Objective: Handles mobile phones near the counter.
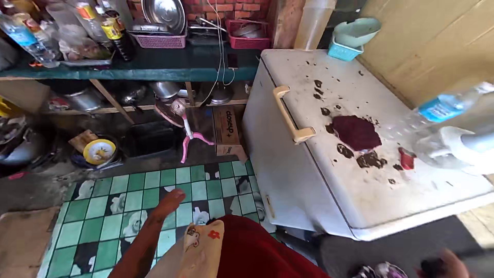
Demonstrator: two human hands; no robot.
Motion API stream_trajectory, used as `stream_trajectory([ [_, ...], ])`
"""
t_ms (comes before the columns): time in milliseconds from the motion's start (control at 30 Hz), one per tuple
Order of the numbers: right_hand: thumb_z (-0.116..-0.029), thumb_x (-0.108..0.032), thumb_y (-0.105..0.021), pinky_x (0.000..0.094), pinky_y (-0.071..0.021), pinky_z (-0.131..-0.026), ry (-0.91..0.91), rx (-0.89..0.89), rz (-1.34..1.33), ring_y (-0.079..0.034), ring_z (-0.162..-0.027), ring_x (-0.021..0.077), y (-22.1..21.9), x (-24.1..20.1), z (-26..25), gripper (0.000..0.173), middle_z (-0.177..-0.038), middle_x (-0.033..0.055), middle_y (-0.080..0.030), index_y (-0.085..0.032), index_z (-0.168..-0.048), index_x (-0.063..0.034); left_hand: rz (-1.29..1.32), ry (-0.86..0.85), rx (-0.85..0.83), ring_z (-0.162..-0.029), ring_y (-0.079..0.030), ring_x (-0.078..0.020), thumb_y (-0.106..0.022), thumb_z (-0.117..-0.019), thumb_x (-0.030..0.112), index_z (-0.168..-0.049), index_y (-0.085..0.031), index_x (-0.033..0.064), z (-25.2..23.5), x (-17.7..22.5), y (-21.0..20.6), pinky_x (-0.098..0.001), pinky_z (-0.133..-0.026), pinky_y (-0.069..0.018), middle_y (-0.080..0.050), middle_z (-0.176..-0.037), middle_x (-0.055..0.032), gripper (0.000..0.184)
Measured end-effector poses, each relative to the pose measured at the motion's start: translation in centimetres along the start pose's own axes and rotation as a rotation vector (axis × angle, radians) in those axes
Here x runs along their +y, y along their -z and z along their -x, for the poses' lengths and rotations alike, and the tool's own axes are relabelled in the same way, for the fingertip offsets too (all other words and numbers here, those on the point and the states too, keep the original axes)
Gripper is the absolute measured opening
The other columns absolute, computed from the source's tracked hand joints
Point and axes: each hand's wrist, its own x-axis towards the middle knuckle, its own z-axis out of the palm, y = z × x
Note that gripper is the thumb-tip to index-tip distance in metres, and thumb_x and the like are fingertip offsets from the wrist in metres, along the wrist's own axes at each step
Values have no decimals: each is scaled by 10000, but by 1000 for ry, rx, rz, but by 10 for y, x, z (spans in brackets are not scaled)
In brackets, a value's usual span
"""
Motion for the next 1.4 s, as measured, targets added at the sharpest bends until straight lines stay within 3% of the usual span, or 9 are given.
stream_trajectory([
  [100,-927,-171,-664,236,-556,-630,185,-366,30,-592,-675,4,-128,-55,36,637,-940,-33,-588,-341,-1439,26,182,-282,-155,-1289,-580,-287,-554,-1057,279,-1438,-515,12,-38,132,23,-462,-1077,-475,-554,-1445,-198,466],
  [267,-722,-250,-849,283,-628,-710,337,-826,10,-711,-819,75,-321,-80,84,907,-1002,34,-718,-378,-1439,45,379,-561,-621,-1250,-600,-251,-528,-1043,288,-1537,-381,73,-75,289,11,-463,-967,-543,-549,-1455,-135,559],
  [467,-840,-426,-821,402,-551,-1020,671,-1369,259,-658,-1195,250,-512,-82,74,938,-1368,244,-608,-388,-1510,70,935,-220,-634,-1001,-703,-149,-324,-1123,382,-1347,-534,79,-155,336,39,-358,-892,-593,-713,-1105,-55,431],
  [533,-916,-393,-756,407,-585,-942,660,-1526,306,-644,-1178,302,-571,-100,51,680,-1407,276,-549,-559,-1433,1,1078,-238,-528,-1042,-694,-183,-303,-1130,342,-1375,-531,94,-199,327,70,-387,-921,-580,-707,-1148,-68,417],
  [633,-1024,-242,-627,409,-560,-968,485,-1515,391,-651,-1150,295,-675,-130,7,375,-1335,250,-607,-661,-1269,40,1297,-258,-251,-1077,-701,-303,-276,-1127,252,-1400,-513,31,-241,311,119,-477,-940,-577,-705,-1187,-174,424],
  [800,-1066,-198,-554,461,-532,-970,249,-1210,580,-668,-1082,313,-861,-138,-69,345,-1197,252,-674,-633,-1273,66,1589,-176,94,-899,-738,-328,-152,-1109,435,-1259,-560,36,-284,294,191,-498,-802,-622,-723,-1070,-189,589],
  [933,-1079,-260,-531,532,-466,-1075,152,-1045,692,-616,-1236,383,-963,-126,-87,394,-1292,280,-645,-639,-1296,52,1597,-100,35,-836,-733,-328,-83,-1052,606,-1242,-571,55,-342,296,245,-488,-719,-627,-718,-1066,-200,760],
  [1133,-1025,-317,-633,532,-481,-1063,4,-853,763,-635,-1210,364,-1034,-121,-74,403,-1262,248,-673,-690,-1235,22,1369,-121,-241,-832,-732,-327,-55,-1083,528,-1249,-548,15,-448,377,304,-479,-746,-630,-713,-1024,-202,731],
  [1400,-1096,-370,-423,574,-484,-1048,243,-872,1238,-639,-1240,363,-1049,-137,-58,457,-1275,204,-689,-686,-1262,-35,1365,-94,-496,-852,-737,-339,-21,-1075,556,-1266,-570,-22,-513,460,329,-462,-778,-629,-714,-963,-229,820],
])
